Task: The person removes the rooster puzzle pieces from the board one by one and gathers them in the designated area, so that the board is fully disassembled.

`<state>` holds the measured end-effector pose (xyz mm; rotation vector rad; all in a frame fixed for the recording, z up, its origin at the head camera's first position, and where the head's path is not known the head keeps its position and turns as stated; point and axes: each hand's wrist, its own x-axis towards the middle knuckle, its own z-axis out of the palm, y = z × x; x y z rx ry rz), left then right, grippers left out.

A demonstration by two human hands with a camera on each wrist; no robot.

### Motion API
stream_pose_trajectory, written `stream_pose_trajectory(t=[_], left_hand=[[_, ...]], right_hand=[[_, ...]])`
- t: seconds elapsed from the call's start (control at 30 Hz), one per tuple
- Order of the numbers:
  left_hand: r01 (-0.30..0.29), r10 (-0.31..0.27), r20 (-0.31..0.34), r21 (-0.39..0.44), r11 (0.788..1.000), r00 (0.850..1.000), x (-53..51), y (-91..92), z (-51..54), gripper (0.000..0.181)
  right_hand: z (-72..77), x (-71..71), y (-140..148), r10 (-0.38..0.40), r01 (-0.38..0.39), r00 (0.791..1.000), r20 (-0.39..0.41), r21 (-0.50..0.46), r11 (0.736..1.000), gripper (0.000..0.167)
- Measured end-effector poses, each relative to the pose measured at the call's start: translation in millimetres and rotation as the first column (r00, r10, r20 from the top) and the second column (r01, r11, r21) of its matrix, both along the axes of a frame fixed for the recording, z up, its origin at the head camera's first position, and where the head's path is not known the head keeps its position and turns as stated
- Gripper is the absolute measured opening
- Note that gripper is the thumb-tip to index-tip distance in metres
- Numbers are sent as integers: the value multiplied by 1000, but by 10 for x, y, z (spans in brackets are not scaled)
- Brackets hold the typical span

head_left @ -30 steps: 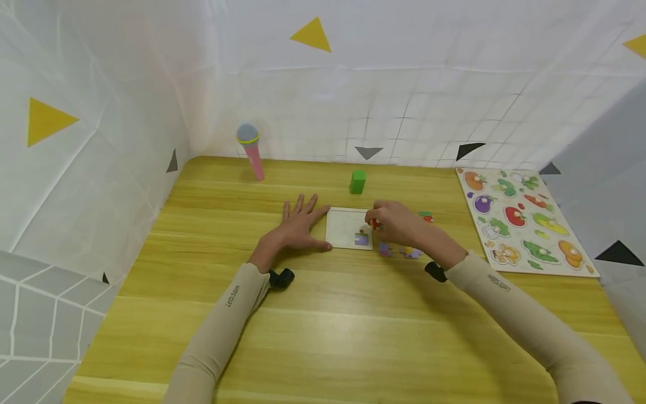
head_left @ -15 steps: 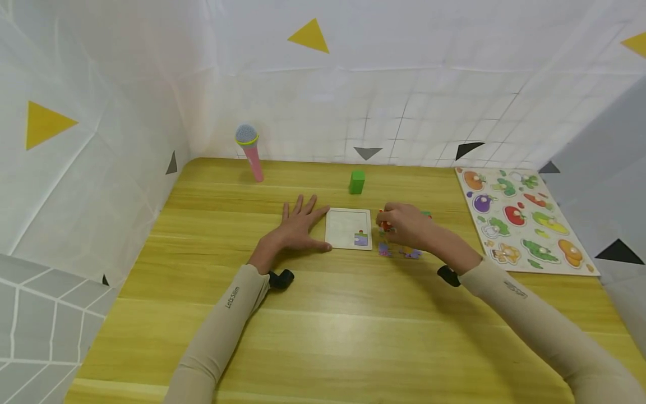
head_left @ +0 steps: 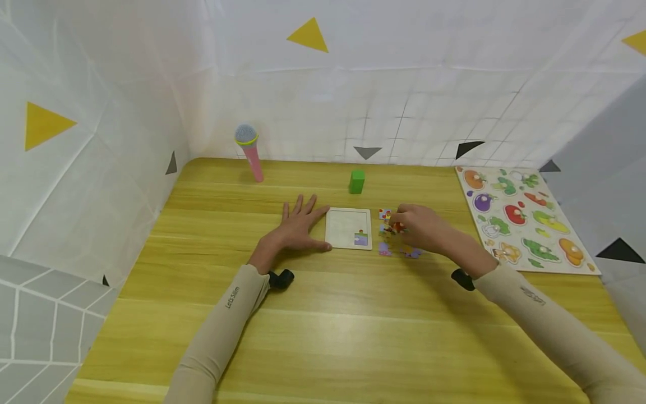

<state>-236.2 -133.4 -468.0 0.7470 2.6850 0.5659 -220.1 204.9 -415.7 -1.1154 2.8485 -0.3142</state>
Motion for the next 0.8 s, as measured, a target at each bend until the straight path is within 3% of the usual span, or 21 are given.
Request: stream_pose_trajectory(t=[0.5,0.8], left_hand=[[-3,3,-6,-1,1000,1000,9,5,2,105],[-2,2,-3,4,1000,1000,3,3,-6,105]], right_hand=[[-2,58,296,-50,49,999,17,7,999,25],[-25,69,476,-65,65,998,-13,15,998,28]])
